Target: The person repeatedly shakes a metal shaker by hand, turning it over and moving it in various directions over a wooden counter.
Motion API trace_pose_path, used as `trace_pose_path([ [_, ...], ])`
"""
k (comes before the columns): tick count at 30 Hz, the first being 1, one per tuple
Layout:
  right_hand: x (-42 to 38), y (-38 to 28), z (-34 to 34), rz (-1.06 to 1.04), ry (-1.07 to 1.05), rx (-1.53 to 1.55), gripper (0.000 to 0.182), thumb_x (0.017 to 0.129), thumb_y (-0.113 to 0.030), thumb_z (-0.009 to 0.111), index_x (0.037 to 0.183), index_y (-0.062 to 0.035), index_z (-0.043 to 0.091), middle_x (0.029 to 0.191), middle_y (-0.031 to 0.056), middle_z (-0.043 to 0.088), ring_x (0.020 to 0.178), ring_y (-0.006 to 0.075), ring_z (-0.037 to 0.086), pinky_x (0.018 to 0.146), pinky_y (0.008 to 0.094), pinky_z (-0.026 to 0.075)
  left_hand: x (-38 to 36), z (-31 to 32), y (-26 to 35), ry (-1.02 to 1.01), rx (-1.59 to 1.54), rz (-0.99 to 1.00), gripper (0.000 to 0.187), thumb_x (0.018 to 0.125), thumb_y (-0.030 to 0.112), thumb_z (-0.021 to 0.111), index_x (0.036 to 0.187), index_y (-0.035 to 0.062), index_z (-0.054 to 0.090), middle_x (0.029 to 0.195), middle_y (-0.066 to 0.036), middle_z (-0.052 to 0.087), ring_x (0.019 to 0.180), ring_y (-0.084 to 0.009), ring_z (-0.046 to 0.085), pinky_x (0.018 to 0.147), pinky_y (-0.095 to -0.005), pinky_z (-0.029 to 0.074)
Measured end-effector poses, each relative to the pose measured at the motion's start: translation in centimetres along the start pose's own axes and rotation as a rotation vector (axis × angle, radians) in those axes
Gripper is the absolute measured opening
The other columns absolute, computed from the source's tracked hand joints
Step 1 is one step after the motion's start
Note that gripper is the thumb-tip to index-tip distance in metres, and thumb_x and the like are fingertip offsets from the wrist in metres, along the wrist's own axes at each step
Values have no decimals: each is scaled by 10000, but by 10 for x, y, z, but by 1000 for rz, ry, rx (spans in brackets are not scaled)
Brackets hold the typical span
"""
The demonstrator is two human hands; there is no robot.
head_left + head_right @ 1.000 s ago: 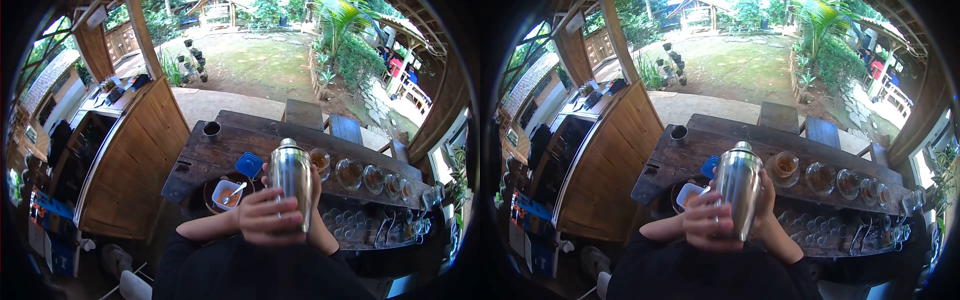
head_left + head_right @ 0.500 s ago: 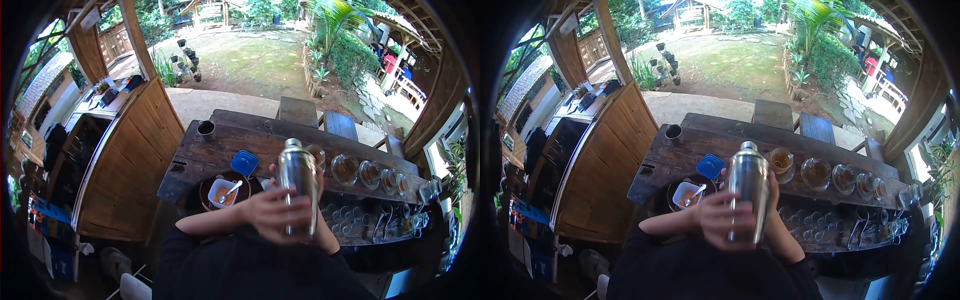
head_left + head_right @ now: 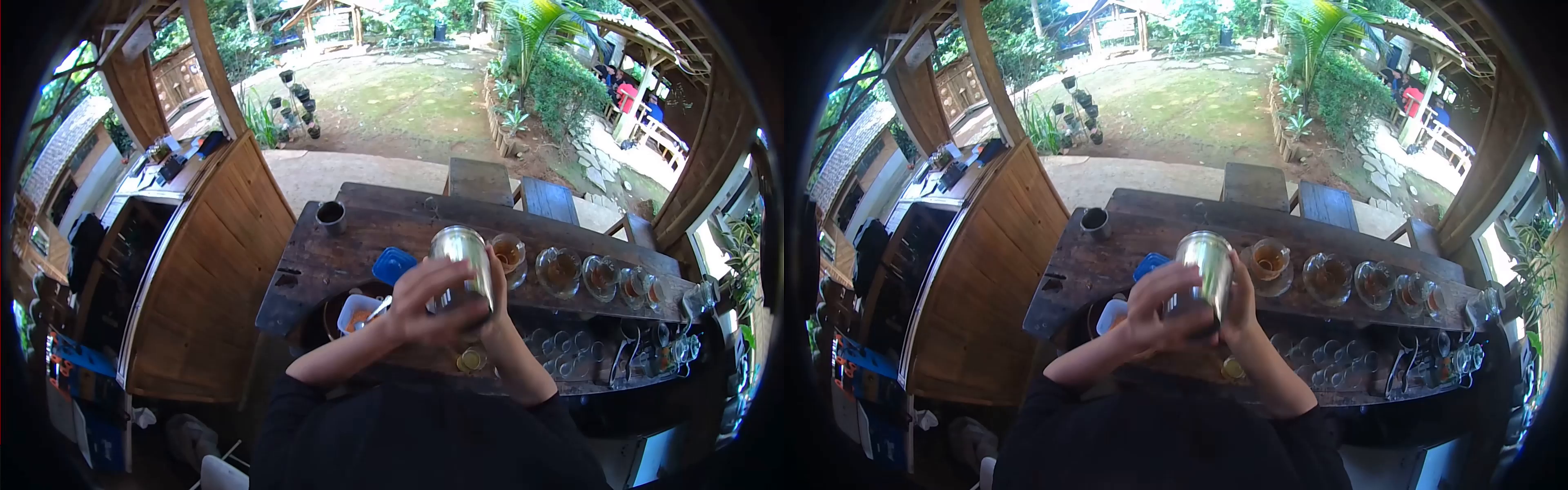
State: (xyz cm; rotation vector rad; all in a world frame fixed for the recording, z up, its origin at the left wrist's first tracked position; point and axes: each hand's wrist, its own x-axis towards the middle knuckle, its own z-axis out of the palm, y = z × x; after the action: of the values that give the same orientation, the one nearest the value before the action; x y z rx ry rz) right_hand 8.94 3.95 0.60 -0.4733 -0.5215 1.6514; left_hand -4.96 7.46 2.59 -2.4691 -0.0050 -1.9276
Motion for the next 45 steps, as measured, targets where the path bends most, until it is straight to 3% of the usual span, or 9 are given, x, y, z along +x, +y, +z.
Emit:
trace_pose_path([
  [5,-11,1,12,-8,-646,289,943,757,-612,620,1415,-24,286,1353,247,408,1113,416,529,905,535,489,5,-12,25,-27,-8,408,450,681,306,780,1103,297,625,1092,-89,629,978,-228,641,849,-394,523],
  [10,-6,-6,10,-82,229,-234,900,783,-678,532,1399,-61,308,1356,236,392,1093,376,545,894,464,506,-1,3,8,-98,1,-56,315,638,289,815,917,198,699,1110,-119,620,965,-277,637,870,-411,503],
  [15,-21,-3,13,-7,-558,241,941,755,-587,641,1414,-16,287,1345,245,419,1113,401,542,928,495,483,3,-15,41,-86,-49,509,353,798,177,657,1116,315,591,1197,-4,612,1077,-200,625,974,-387,443],
  [21,-21,-15,34,-157,208,-293,775,886,-580,461,1384,1,340,1301,233,472,1113,346,561,966,487,462,6,11,-2,-53,-70,-165,374,616,196,748,988,202,707,1005,-90,646,934,-286,647,764,-367,544],
  [27,-18,0,7,-39,-643,268,914,784,-627,565,1427,-39,288,1366,240,418,1171,395,512,986,506,437,14,-5,29,-14,-108,314,306,762,248,700,1063,277,658,1089,-100,639,977,-245,646,898,-396,492],
  [30,3,-2,-29,144,-302,357,826,842,-614,503,1400,-28,335,1315,217,474,1138,375,539,973,495,451,-2,6,16,-158,-69,100,281,761,253,714,1038,256,666,1114,-96,625,992,-258,638,894,-398,494],
  [33,-14,-1,-10,-638,-331,-624,758,878,-546,495,1395,-11,347,1333,240,460,1166,364,524,1004,485,427,9,15,9,73,-103,-272,256,738,167,729,962,281,680,1046,-39,646,948,-237,649,829,-382,527],
  [39,-16,-6,11,-11,-679,316,881,807,-601,563,1425,-34,293,1368,256,412,1191,382,500,1013,486,420,10,-5,31,-22,-122,572,286,780,207,679,1049,290,627,1108,-25,632,1014,-210,638,822,-360,519],
  [45,7,-7,-13,81,-189,159,888,799,-617,562,1406,-28,290,1327,222,433,1131,358,538,954,485,472,10,7,6,-69,32,-136,494,739,439,751,1123,167,600,1195,-134,536,1051,-273,587,910,-462,486],
])
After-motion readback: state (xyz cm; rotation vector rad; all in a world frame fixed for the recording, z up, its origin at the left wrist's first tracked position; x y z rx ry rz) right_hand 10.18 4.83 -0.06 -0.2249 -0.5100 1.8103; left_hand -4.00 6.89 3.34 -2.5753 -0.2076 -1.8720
